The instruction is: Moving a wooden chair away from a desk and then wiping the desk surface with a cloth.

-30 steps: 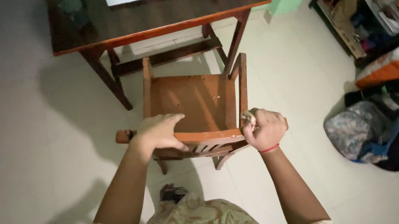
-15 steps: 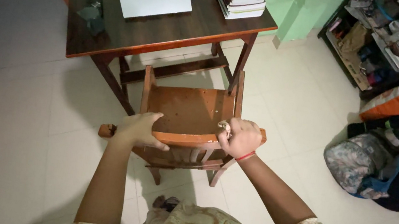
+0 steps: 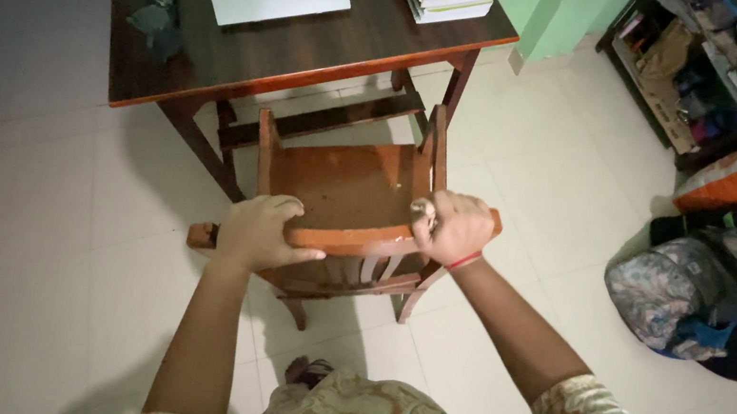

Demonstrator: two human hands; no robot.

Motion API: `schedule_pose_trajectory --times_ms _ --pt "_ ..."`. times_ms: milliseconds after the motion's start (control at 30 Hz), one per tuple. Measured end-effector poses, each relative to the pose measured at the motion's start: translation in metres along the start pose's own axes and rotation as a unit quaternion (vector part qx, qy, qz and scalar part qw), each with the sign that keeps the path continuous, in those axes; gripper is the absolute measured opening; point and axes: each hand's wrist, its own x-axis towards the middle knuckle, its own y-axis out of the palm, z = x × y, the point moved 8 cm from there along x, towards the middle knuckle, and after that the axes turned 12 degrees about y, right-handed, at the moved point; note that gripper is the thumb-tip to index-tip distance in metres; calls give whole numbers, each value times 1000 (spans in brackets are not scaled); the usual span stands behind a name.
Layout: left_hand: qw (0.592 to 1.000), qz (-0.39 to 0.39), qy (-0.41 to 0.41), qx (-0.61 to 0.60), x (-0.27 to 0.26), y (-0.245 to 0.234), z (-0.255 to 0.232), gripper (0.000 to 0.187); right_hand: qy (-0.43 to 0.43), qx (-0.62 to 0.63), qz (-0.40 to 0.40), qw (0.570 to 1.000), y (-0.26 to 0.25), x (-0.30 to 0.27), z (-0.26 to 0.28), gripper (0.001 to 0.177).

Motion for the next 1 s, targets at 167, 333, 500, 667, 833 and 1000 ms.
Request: schedule_pose_trajectory --times_ms 167,333,500,667,833,1000 --pt "996 58 -24 55 27 -2 5 76 -10 14 -11 1000 16 27 -18 25" --pt "998 27 -1 49 56 -6 16 77 1 11 -7 1000 36 53 -32 21" --pt "998 -11 7 63 78 -11 32 77 -5 11 -3 1000 57 77 -41 17" --pt "996 -59 34 61 99 -15 48 76 -3 3 16 1000 81 102 -57 22" --pt "998 -30 28 55 126 -16 57 77 -12 4 13 1000 93 128 -67 26" --pt "980 -161 101 64 141 -28 64 73 -5 -4 25 1000 109 149 -79 30"
